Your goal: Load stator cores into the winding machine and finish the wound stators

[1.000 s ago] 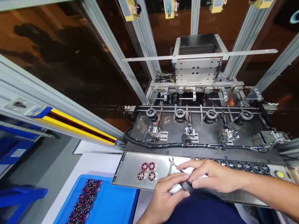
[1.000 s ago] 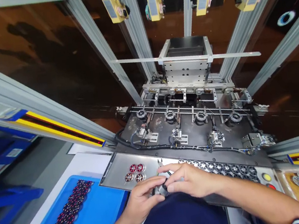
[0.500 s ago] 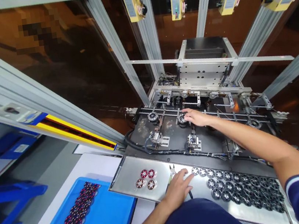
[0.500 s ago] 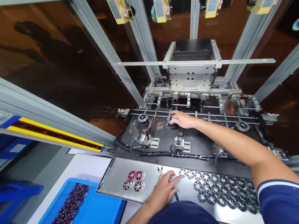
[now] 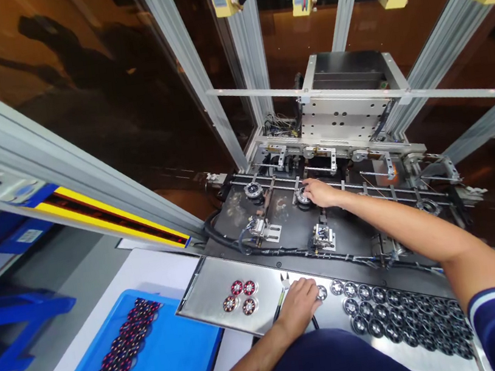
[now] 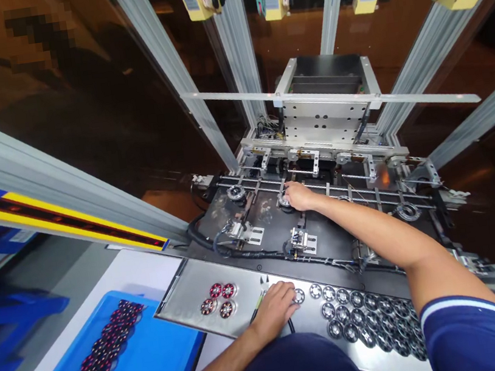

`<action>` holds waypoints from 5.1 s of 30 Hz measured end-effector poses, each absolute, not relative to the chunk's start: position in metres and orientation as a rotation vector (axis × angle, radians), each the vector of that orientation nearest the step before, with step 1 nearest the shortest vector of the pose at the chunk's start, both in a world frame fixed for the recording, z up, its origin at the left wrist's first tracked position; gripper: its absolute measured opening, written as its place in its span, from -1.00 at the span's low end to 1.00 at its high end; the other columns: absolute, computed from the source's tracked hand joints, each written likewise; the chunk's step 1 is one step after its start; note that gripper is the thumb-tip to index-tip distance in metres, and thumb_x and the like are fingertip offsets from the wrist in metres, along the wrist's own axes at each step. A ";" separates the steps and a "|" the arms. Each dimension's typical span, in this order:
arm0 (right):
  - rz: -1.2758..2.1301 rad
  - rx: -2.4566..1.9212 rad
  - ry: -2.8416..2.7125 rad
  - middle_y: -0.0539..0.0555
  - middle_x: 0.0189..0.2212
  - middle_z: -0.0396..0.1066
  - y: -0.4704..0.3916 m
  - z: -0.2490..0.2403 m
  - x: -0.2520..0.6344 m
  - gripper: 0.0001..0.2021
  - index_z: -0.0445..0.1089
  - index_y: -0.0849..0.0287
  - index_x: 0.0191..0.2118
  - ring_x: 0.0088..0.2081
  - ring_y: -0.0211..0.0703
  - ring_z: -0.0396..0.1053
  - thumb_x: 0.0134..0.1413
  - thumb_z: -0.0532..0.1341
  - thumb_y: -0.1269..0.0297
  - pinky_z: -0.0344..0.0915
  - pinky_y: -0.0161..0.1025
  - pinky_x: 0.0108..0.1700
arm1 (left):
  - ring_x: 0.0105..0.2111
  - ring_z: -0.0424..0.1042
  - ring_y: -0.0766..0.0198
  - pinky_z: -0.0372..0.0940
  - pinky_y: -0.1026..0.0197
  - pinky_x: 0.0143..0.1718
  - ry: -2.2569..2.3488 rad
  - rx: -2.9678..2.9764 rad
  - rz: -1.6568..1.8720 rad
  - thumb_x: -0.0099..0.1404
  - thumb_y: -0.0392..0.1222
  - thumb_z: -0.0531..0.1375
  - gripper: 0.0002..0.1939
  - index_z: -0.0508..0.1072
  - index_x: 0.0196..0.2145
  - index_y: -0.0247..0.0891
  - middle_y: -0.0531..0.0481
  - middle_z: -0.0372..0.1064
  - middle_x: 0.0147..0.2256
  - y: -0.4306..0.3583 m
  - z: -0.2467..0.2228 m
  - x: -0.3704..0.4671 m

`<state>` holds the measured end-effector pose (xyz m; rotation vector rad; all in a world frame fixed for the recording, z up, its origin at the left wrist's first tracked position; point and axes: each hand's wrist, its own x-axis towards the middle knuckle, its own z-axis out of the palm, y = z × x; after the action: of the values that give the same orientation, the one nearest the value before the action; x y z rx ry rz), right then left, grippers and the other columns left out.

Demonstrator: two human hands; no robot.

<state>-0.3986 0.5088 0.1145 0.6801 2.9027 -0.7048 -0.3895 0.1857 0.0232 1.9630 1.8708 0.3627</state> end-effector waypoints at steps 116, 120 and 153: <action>-0.214 0.664 2.958 0.18 0.22 0.28 0.518 0.144 -0.201 -0.66 0.37 0.18 0.11 0.21 0.10 0.27 0.27 0.25 0.22 0.26 0.20 0.21 | -0.15 0.53 0.21 0.39 0.13 -0.04 1.386 0.801 1.627 0.36 -0.12 0.23 -0.79 0.29 -0.15 -0.22 -0.24 0.47 0.04 0.139 0.186 -0.392; -0.248 0.675 3.028 0.21 0.13 0.37 0.500 0.169 -0.215 -0.71 0.42 0.21 0.06 0.19 0.11 0.31 0.27 0.25 0.25 0.27 0.22 0.20 | -0.01 0.50 0.11 0.39 0.08 -0.02 1.399 0.917 1.677 0.35 -0.13 0.24 -0.80 0.33 -0.16 -0.25 -0.28 0.49 0.01 0.133 0.200 -0.390; -1.839 -0.342 2.654 0.37 0.26 0.26 0.290 0.229 -0.210 -0.87 0.51 0.36 -0.22 0.32 -0.13 0.21 0.25 0.22 0.43 0.16 -0.29 0.30 | -0.16 0.60 -0.13 0.54 -0.05 -0.09 1.666 0.910 1.271 -0.11 0.08 0.49 -0.58 0.67 -0.30 -0.18 -0.19 0.63 -0.20 0.115 0.191 -0.375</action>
<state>-0.2103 0.2901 0.2288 -0.3415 2.6541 -1.8387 -0.3746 0.1145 0.1909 0.9101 1.6661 1.2706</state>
